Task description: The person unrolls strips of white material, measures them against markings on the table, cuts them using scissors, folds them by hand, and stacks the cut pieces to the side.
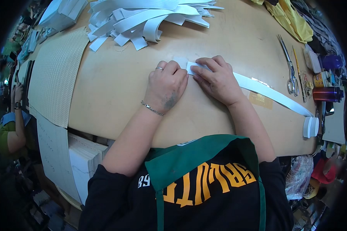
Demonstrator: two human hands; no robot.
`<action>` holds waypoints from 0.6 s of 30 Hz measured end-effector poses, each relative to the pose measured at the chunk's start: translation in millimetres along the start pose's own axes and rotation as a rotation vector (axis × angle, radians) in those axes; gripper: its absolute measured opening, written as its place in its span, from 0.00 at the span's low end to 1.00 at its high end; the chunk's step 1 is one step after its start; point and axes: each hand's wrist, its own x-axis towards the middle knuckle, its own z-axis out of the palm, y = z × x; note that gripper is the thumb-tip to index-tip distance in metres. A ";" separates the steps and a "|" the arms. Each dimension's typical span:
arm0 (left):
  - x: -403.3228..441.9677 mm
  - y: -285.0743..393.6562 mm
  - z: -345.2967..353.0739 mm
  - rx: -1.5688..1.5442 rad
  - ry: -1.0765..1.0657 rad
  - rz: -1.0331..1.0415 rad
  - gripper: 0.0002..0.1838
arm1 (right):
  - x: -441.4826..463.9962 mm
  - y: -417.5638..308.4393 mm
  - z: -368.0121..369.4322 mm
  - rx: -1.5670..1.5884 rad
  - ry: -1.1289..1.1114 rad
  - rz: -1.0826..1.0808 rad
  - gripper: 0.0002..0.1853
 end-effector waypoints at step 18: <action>-0.5 -0.6 -0.3 -0.057 -0.015 -0.021 0.07 | -1.7 0.6 1.9 0.016 0.053 0.001 0.13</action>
